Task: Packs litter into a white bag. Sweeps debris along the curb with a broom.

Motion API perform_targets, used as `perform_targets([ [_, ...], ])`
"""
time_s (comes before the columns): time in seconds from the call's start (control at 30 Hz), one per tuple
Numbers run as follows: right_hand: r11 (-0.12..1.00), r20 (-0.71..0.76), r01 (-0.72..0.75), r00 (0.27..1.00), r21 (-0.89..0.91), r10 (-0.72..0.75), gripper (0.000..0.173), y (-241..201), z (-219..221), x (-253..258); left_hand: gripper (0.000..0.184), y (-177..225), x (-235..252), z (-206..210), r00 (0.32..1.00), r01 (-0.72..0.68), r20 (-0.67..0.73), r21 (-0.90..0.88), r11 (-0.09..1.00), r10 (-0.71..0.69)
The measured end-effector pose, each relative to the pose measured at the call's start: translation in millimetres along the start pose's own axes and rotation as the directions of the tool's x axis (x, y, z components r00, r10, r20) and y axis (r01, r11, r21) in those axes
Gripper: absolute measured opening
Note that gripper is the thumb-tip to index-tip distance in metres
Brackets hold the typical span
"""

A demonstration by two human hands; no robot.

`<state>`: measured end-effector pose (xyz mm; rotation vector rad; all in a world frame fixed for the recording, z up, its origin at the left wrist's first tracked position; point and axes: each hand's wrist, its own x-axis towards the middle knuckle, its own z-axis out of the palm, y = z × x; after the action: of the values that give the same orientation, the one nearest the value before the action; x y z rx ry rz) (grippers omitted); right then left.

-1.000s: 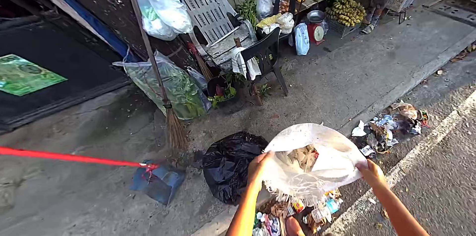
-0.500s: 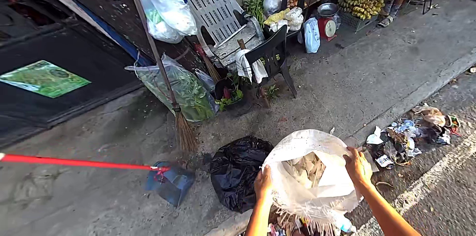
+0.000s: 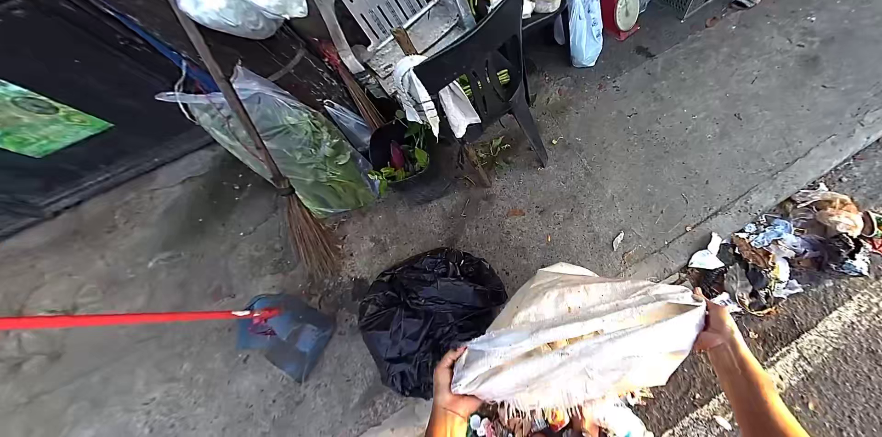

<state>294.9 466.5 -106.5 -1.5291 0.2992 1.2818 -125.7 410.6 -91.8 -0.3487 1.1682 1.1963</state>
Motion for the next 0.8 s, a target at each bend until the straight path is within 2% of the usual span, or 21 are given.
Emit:
perform_targets([
  [0.07, 0.977, 0.133, 0.055, 0.991, -0.205, -0.027, 0.050, -1, -4, 11, 0.033, 5, -2, 6, 0.992, -0.100, -0.069, 0.103, 0.990, 0.108],
  [0.1, 0.940, 0.215, 0.103, 0.976, -0.325, -0.032, 0.053, -4, -10, 15, 0.029, 13, -7, 8, 0.975, -0.168, -0.102, 0.256, 0.952, 0.199],
  [0.13, 0.889, 0.281, 0.158, 0.959, -0.429, -0.034, 0.052, -10, -16, 18, 0.034, 21, -10, 11, 0.938, -0.258, -0.087, 0.472, 0.843, 0.336],
  [0.17, 0.837, 0.336, 0.207, 0.941, -0.507, -0.029, 0.055, -18, -20, 18, 0.053, 30, -14, 15, 0.875, -0.352, 0.008, 0.697, 0.625, 0.484],
  [0.2, 0.785, 0.372, 0.255, 0.928, -0.565, -0.034, 0.059, -23, -21, 14, 0.069, 38, -22, 23, 0.792, -0.419, 0.165, 0.847, 0.326, 0.588],
  [0.23, 0.744, 0.395, 0.295, 0.918, -0.599, -0.046, 0.064, -27, -21, 6, 0.076, 41, -29, 36, 0.692, -0.449, 0.359, 0.893, -0.016, 0.627],
  [0.27, 0.717, 0.405, 0.324, 0.912, -0.617, -0.063, 0.069, -28, -19, -2, 0.076, 38, -36, 56, 0.620, -0.449, 0.532, 0.844, -0.295, 0.577],
  [0.3, 0.708, 0.406, 0.337, 0.911, -0.621, -0.078, 0.070, -29, -17, -9, 0.077, 30, -40, 77, 0.609, -0.430, 0.640, 0.763, -0.482, 0.469],
  [0.33, 0.708, 0.405, 0.341, 0.911, -0.619, -0.084, 0.066, -28, -17, -14, 0.079, 18, -37, 94, 0.641, -0.415, 0.687, 0.685, -0.599, 0.341],
  [0.37, 0.718, 0.399, 0.340, 0.912, -0.608, -0.094, 0.061, -25, -18, -16, 0.078, 6, -29, 108, 0.694, -0.409, 0.688, 0.621, -0.669, 0.214],
  [0.4, 0.736, 0.393, 0.333, 0.914, -0.589, -0.099, 0.054, -23, -19, -16, 0.068, -3, -16, 119, 0.733, -0.410, 0.672, 0.564, -0.717, 0.109],
  [0.47, 0.769, 0.387, 0.315, 0.917, -0.557, -0.096, 0.042, -23, -17, -17, 0.032, -3, 6, 143, 0.803, -0.400, 0.596, 0.521, -0.754, -0.014],
  [0.5, 0.784, 0.373, 0.293, 0.924, -0.547, -0.085, 0.037, -24, -18, -17, 0.027, 3, 10, 157, 0.843, -0.398, 0.538, 0.581, -0.710, -0.033],
  [0.53, 0.801, 0.353, 0.252, 0.934, -0.543, -0.055, 0.036, -26, -19, -17, 0.027, 11, 9, 171, 0.887, -0.391, 0.460, 0.718, -0.577, -0.028],
  [0.57, 0.813, 0.353, 0.190, 0.935, -0.551, 0.021, 0.037, -30, -21, -18, 0.024, 19, 5, 185, 0.929, -0.357, 0.370, 0.878, -0.318, -0.018],
  [0.6, 0.830, 0.390, 0.112, 0.911, -0.547, 0.134, 0.040, -32, -22, -19, 0.021, 26, 3, 194, 0.961, -0.277, 0.277, 0.960, -0.024, -0.021],
  [0.63, 0.840, 0.426, 0.033, 0.872, -0.541, 0.240, 0.045, -30, -21, -19, 0.019, 31, 5, 198, 0.982, -0.172, 0.183, 0.967, 0.190, -0.042],
  [0.67, 0.848, 0.443, -0.023, 0.845, -0.529, 0.299, 0.049, -27, -18, -19, 0.019, 34, 11, 197, 0.989, -0.097, 0.126, 0.948, 0.302, -0.076],
  [0.7, 0.855, 0.433, -0.040, 0.849, -0.517, 0.301, 0.049, -23, -12, -19, 0.018, 37, 17, 194, 0.992, -0.093, 0.115, 0.951, 0.294, -0.060],
  [0.73, 0.858, 0.413, -0.019, 0.871, -0.514, 0.267, 0.048, -21, -7, -18, 0.020, 39, 19, 193, 0.989, -0.148, 0.146, 0.973, 0.177, 0.023],
  [0.8, 0.841, 0.365, 0.081, 0.920, -0.534, 0.144, 0.046, -21, 0, -19, 0.066, 48, 5, 186, 0.932, -0.245, 0.268, 0.962, -0.118, 0.246],
])
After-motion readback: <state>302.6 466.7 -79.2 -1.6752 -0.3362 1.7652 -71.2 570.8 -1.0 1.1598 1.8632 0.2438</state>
